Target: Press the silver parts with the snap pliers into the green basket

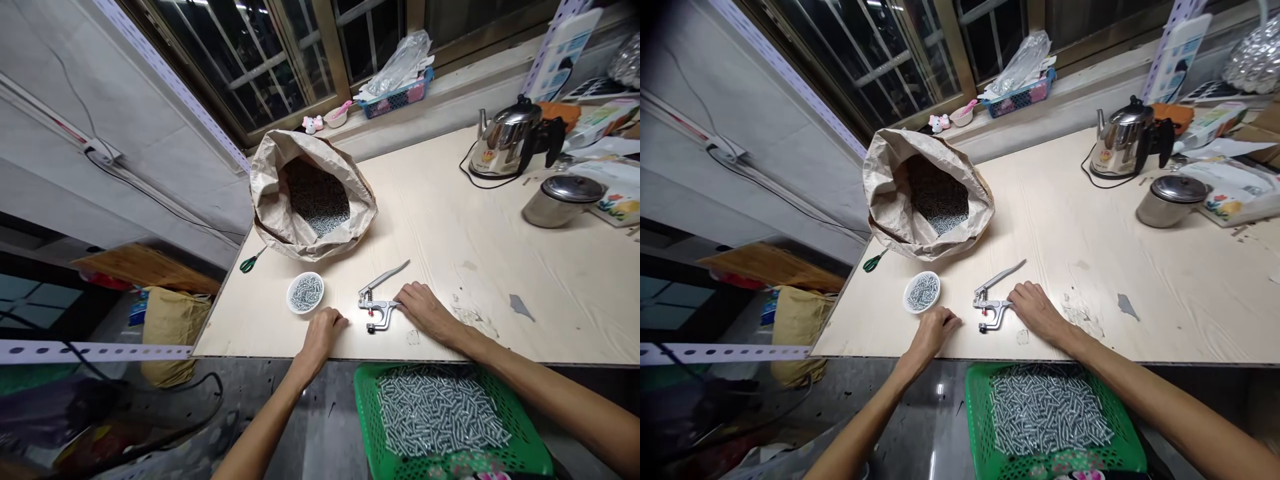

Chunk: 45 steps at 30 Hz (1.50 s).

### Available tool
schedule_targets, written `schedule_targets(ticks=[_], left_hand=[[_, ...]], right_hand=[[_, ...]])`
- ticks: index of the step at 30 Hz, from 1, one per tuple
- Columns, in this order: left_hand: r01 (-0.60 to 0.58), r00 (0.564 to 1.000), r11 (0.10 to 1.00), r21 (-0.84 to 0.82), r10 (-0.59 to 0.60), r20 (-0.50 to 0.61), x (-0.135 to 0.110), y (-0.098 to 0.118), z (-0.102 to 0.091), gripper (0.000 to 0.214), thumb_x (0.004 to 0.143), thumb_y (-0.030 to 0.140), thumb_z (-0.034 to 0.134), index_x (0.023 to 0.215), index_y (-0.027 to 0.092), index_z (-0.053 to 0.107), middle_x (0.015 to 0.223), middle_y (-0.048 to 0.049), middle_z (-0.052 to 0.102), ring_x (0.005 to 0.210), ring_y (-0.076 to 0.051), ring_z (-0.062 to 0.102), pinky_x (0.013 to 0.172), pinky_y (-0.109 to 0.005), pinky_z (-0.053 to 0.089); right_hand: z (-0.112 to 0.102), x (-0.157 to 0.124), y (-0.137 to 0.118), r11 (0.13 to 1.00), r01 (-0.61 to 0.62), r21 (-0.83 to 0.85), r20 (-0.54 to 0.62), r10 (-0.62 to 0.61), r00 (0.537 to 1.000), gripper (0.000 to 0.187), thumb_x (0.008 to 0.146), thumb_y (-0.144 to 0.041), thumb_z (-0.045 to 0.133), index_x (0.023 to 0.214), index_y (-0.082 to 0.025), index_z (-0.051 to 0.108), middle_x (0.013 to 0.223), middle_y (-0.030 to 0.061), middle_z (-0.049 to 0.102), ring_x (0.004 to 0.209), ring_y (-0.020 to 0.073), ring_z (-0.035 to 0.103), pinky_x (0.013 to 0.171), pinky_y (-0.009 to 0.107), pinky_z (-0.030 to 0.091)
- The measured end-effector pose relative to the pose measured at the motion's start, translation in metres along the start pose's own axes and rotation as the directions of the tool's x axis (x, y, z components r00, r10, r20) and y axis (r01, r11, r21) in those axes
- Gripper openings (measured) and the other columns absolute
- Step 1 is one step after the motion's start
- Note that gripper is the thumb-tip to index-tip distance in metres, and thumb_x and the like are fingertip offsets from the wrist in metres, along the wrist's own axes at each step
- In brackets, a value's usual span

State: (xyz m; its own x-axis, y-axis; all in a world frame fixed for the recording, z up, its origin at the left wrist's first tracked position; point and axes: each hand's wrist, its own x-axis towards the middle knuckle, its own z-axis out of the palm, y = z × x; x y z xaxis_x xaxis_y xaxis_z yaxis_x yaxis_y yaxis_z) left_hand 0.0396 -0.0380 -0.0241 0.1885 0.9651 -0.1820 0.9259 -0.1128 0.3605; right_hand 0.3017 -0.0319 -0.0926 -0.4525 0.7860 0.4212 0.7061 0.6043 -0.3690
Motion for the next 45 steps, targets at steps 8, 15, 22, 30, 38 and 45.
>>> schedule_targets(ticks=[8, 15, 22, 30, 38, 45], left_hand=[[0.065, 0.997, 0.996, -0.066, -0.063, 0.034, 0.006, -0.003, 0.003, 0.048, 0.094, 0.037, 0.036, 0.062, 0.013, 0.061, 0.057, -0.0032, 0.056, 0.056, -0.014, 0.05, 0.059, -0.026, 0.031], [-0.081, 0.996, 0.962, 0.26, 0.088, -0.016, -0.009, 0.004, 0.019, 0.027, 0.091, 0.018, 0.038, 0.079, 0.015, 0.062, 0.081, -0.0073, 0.058, 0.074, -0.018, 0.054, 0.065, -0.027, 0.036], [-0.046, 0.99, 0.996, 0.077, 0.055, -0.127, -0.008, 0.005, 0.023, 0.021, 0.087, 0.015, 0.04, 0.079, 0.016, 0.059, 0.083, -0.0087, 0.06, 0.078, -0.02, 0.056, 0.071, -0.03, 0.042], [0.186, 0.969, 0.592, -0.784, -0.244, 0.045, -0.015, 0.027, 0.029, 0.033, 0.073, 0.044, 0.062, 0.083, 0.012, 0.062, 0.069, -0.0023, 0.062, 0.064, -0.014, 0.057, 0.064, -0.026, 0.047], [0.174, 0.973, 0.704, -0.688, -0.233, 0.008, -0.016, 0.031, 0.036, 0.03, 0.072, 0.043, 0.062, 0.076, 0.013, 0.068, 0.073, -0.0049, 0.066, 0.069, -0.015, 0.06, 0.067, -0.025, 0.046], [0.245, 0.969, 0.754, -0.609, -0.213, 0.126, -0.005, 0.026, 0.034, 0.032, 0.069, 0.044, 0.063, 0.07, 0.012, 0.067, 0.058, -0.001, 0.061, 0.053, -0.012, 0.053, 0.053, -0.022, 0.04]], right_hand=[[0.002, -0.001, 0.002, 1.0, 0.008, -0.028, -0.002, -0.008, 1.0, 0.015, 0.094, -0.018, 0.042, 0.088, -0.018, 0.055, 0.084, 0.0069, 0.055, 0.08, 0.0212, 0.045, 0.069, 0.033, 0.031], [0.001, 0.0, 0.002, 0.998, 0.003, -0.059, 0.009, -0.003, 1.0, 0.016, 0.094, -0.017, 0.041, 0.087, -0.018, 0.056, 0.084, 0.0068, 0.055, 0.079, 0.0207, 0.045, 0.069, 0.033, 0.031], [-0.006, 0.001, -0.005, 0.954, 0.12, -0.274, -0.042, -0.137, 0.99, 0.021, 0.096, -0.014, 0.039, 0.087, -0.018, 0.058, 0.079, 0.0046, 0.057, 0.077, 0.0199, 0.044, 0.077, 0.036, 0.03], [-0.014, 0.002, -0.017, 0.936, 0.203, -0.288, -0.128, -0.248, 0.96, 0.025, 0.097, -0.011, 0.035, 0.097, -0.021, 0.058, 0.086, 0.0007, 0.062, 0.079, 0.0164, 0.046, 0.086, 0.037, 0.027], [-0.013, 0.001, -0.015, 0.934, 0.181, -0.307, -0.106, -0.223, 0.969, 0.026, 0.097, -0.011, 0.034, 0.098, -0.022, 0.059, 0.085, 0.0002, 0.063, 0.077, 0.0158, 0.047, 0.089, 0.039, 0.026], [-0.012, 0.003, -0.016, 0.941, 0.179, -0.288, -0.075, -0.209, 0.975, 0.026, 0.096, -0.011, 0.036, 0.093, -0.02, 0.06, 0.082, 0.0013, 0.061, 0.076, 0.0165, 0.045, 0.09, 0.039, 0.025]])
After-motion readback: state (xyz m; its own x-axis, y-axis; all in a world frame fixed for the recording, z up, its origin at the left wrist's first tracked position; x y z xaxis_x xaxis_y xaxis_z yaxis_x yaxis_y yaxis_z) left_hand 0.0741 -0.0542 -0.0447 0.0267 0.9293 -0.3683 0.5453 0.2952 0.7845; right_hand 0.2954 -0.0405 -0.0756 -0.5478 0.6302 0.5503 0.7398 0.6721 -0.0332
